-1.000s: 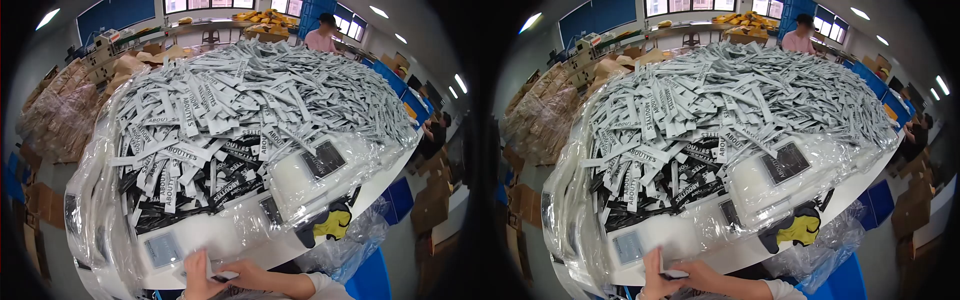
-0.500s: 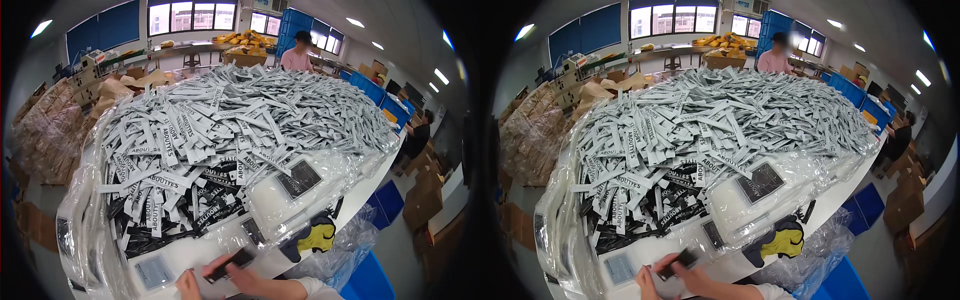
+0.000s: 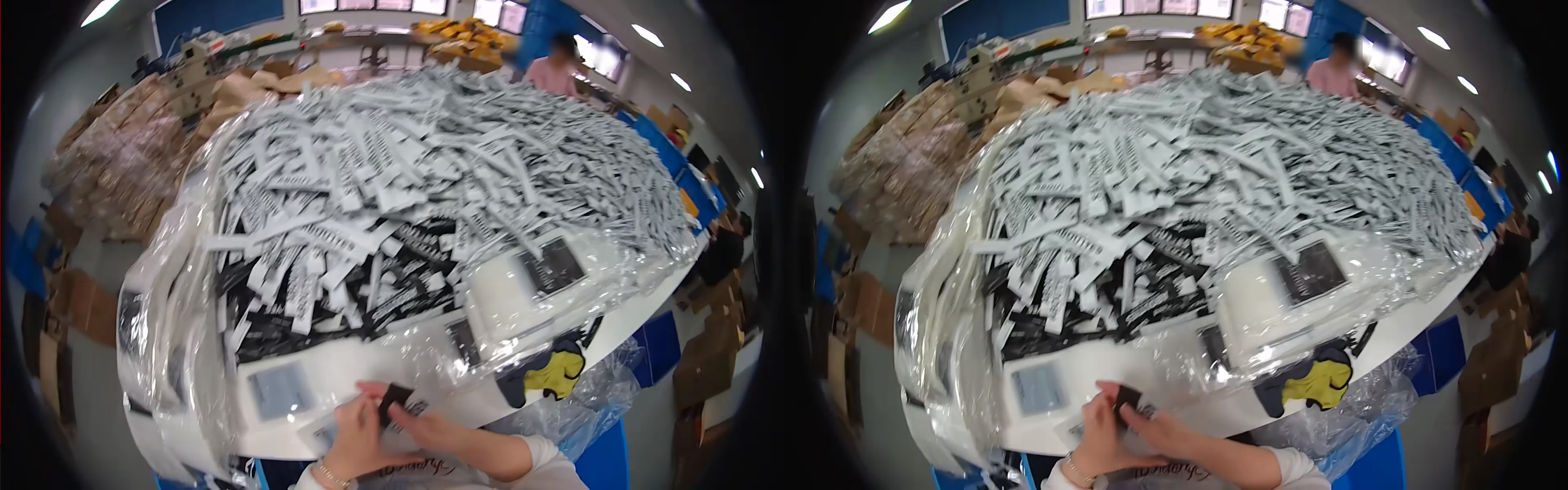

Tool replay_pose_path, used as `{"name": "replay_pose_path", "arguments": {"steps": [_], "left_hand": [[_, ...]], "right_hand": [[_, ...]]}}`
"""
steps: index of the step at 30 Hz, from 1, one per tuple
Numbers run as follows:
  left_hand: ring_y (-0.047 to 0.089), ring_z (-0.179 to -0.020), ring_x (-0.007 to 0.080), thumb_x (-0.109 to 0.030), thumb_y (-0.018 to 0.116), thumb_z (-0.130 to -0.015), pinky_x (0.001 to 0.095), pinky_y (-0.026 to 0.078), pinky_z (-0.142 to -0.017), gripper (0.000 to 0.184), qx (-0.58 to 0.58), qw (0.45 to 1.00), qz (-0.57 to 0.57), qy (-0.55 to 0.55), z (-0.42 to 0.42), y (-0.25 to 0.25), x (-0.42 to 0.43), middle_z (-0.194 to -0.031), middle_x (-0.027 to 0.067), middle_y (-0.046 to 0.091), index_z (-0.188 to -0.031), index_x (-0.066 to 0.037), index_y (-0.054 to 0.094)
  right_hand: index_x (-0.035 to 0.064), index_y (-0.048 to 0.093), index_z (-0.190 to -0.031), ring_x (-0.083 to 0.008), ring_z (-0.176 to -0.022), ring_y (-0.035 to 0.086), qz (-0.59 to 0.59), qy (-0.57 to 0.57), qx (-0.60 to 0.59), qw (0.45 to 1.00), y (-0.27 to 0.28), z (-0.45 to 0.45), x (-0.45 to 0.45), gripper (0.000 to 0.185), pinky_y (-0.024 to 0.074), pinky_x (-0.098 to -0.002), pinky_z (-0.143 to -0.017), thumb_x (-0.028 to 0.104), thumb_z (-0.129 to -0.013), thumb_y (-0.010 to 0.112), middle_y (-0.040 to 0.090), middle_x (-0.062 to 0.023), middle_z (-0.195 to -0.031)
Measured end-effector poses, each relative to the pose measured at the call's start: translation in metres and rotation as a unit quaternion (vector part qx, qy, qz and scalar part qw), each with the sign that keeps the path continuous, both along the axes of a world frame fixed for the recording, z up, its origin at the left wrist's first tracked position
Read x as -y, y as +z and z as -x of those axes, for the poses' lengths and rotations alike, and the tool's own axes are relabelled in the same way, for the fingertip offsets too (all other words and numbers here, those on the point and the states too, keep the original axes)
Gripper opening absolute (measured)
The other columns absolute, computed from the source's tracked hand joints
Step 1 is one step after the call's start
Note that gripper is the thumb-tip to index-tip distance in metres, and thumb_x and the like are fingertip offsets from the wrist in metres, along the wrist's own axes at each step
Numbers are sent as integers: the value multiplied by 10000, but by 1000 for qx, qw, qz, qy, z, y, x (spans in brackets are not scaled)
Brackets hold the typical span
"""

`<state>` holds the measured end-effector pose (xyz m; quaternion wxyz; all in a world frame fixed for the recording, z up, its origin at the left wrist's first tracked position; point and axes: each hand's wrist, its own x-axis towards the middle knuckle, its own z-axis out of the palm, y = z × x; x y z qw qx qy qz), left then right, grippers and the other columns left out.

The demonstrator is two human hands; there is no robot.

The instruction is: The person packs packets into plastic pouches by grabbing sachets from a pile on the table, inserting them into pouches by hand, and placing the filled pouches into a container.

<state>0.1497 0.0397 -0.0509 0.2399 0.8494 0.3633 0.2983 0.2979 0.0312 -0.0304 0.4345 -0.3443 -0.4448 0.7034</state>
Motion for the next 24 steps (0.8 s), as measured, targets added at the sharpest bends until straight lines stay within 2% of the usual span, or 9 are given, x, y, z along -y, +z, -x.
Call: {"name": "replay_pose_path", "arguments": {"steps": [1, 4, 6, 8, 11, 14, 17, 20, 24], "left_hand": [[416, -975, 316, -419, 800, -460, 398, 335, -777, 959, 1, 1000, -22, 9, -1, -5, 0, -1131, 196, 383, -1162, 63, 359], [402, -990, 322, -345, 812, -458, 403, 339, -790, 954, 35, 997, -65, 27, -1, -13, -1, -1107, 193, 386, -1162, 83, 332], [401, -986, 329, -322, 809, -453, 401, 340, -811, 990, 100, 994, -18, 46, 6, -11, -3, -1116, 199, 375, -1189, 84, 286], [395, -971, 341, -297, 807, -438, 390, 339, -850, 1050, 110, 994, 3, 18, 11, -6, -8, -1126, 201, 355, -1215, 85, 213], [391, -978, 336, -297, 809, -439, 384, 340, -858, 1066, 128, 988, 90, -1, 15, -7, -9, -1145, 203, 339, -1221, 84, 192], [393, -980, 332, -316, 800, -456, 389, 329, -853, 1041, 125, 989, 76, -15, 20, -11, -12, -1136, 199, 366, -1218, 70, 203], [393, -977, 336, -334, 791, -463, 395, 316, -847, 1020, 85, 993, 72, -49, 22, -6, -15, -1127, 189, 387, -1213, 59, 221], [395, -979, 338, -341, 782, -460, 402, 306, -840, 981, 80, 990, 111, -41, 22, 5, -13, -1129, 179, 392, -1191, 49, 256], [399, -984, 326, -372, 785, -457, 395, 303, -833, 961, 75, 989, 113, -55, 22, 2, -11, -1136, 177, 396, -1169, 45, 292]], "right_hand": [[24, 345, -1288, -169, -1134, 376, -19, -25, -5, 1000, 3, 0, -1, 440, 275, -318, -978, 192, -893, 443, 420, -60, -1233], [31, 321, -1308, -194, -1170, 351, -6, -28, -55, 998, -2, 2, 0, 469, 279, -321, -974, 191, -885, 445, 382, -82, -1284], [33, 307, -1319, -224, -1182, 338, -48, -30, 87, 995, 5, 3, 0, 497, 268, -325, -979, 191, -873, 461, 348, -96, -1317], [31, 392, -1271, -272, -1188, 311, -276, 4, 318, 907, -9, -1, -2, 482, 292, -356, -957, 179, -832, 522, 281, -112, -1362], [25, 524, -1142, -258, -1130, 386, -237, -147, 299, 912, -6, 4, 5, 420, 328, -361, -905, 221, -781, 611, 406, -89, -1269], [8, 543, -1089, -263, -907, 527, -362, -115, 376, 845, 3, -18, 5, 509, 346, -381, -851, 228, -668, 726, 515, -95, -1129], [69, 593, -1026, -214, -865, 524, -427, -65, 394, 811, 2, -10, 6, 463, 352, -363, -816, 298, -650, 737, 582, -4, -924], [95, 601, -1012, -193, -844, 530, -294, -216, 285, 887, 11, -5, 12, 420, 358, -390, -807, 282, -659, 729, 581, 14, -912], [96, 613, -905, -181, -914, 533, -411, -77, 407, 812, 3, -8, 16, 318, 352, -405, -841, 273, -665, 723, 579, 19, -898]]}}
